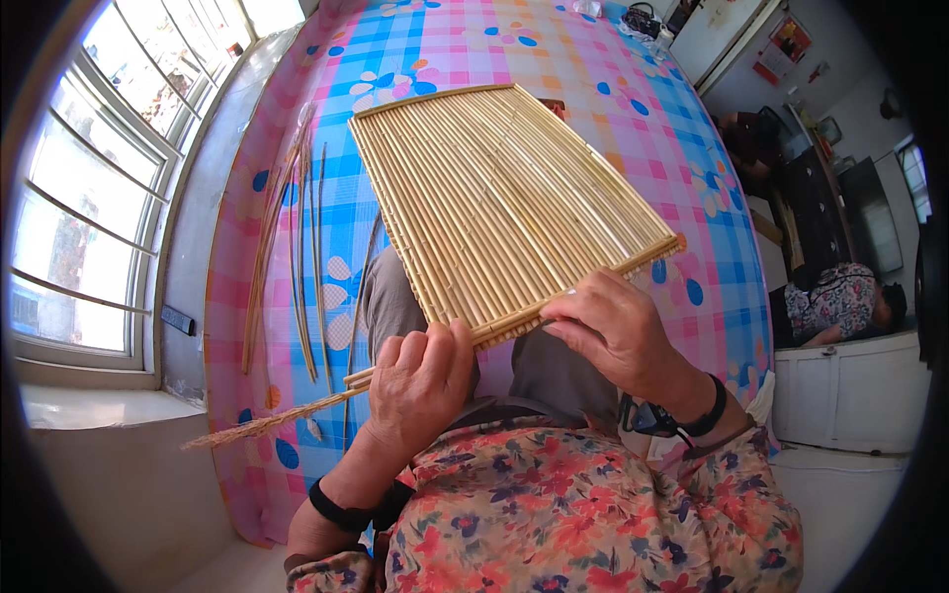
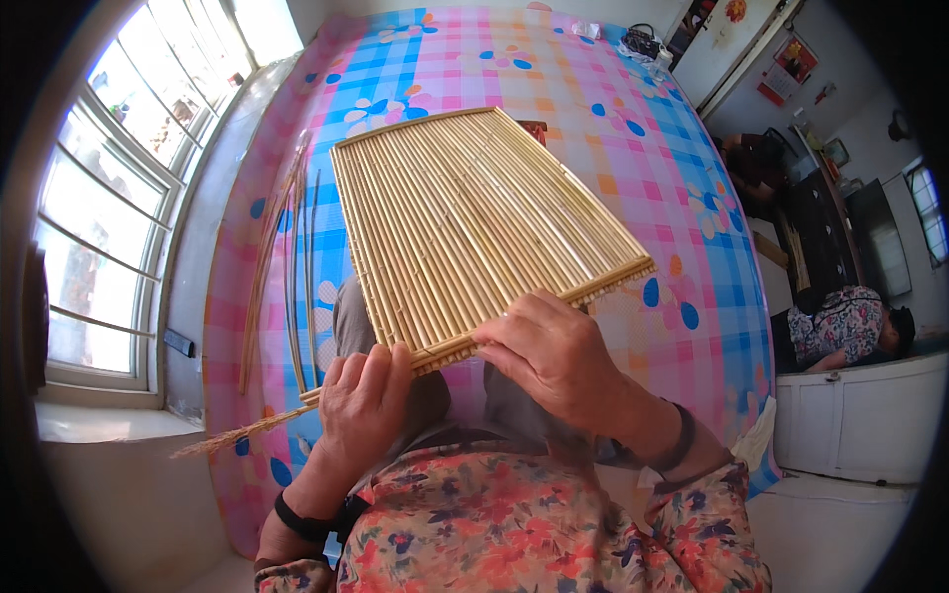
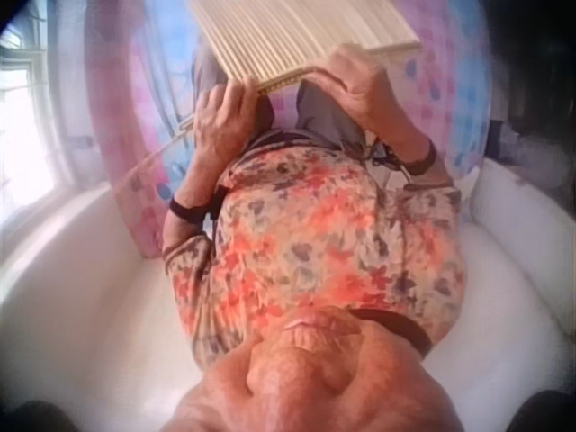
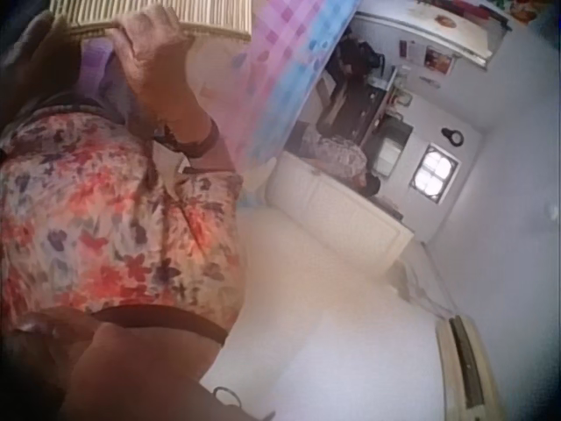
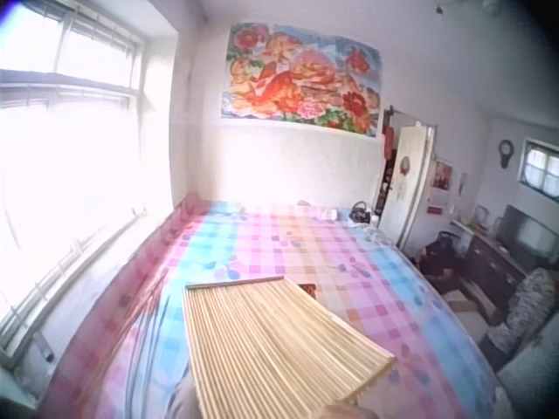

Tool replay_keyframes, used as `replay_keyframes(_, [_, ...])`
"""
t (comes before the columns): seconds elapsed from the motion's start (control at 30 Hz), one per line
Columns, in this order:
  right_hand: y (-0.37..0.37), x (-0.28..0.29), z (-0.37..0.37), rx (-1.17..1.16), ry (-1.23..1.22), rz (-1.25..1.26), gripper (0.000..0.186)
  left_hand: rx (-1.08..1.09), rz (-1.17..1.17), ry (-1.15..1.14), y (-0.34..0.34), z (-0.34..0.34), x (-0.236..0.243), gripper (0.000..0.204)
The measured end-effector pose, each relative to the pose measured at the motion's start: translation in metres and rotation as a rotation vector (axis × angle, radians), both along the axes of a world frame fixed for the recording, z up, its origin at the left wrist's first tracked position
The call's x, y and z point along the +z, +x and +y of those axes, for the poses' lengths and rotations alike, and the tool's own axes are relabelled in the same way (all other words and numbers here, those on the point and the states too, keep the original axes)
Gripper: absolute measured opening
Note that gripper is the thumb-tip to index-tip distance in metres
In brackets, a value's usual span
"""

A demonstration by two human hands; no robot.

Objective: The person weaves a bamboo mat by threading a string through bamboo slats and securing the edges by hand.

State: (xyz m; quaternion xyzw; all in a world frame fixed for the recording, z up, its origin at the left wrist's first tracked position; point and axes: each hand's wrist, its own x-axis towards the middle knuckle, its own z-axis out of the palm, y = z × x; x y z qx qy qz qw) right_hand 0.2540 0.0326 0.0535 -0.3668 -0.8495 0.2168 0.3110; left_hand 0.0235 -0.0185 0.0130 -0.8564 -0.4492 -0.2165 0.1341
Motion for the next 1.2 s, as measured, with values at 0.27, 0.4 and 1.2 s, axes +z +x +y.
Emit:
replay_keyframes(0.27, [-0.026, -0.025, 0.020, 0.222, 0.099, -0.009, 0.009, 0.001, -0.211, -0.244, 0.010, 0.005, 0.015, 0.025])
replay_keyframes(0.4, [-0.028, -0.029, 0.023, 0.277, 0.162, -0.061, 0.010, -0.021, -0.243, -0.262, 0.009, 0.010, 0.009, 0.020])
replay_keyframes(1.2, [-0.063, 0.023, 0.068, 0.336, -0.746, 0.585, 0.014, -0.004, -0.264, -0.281, 0.000, 0.015, 0.002, 0.015])
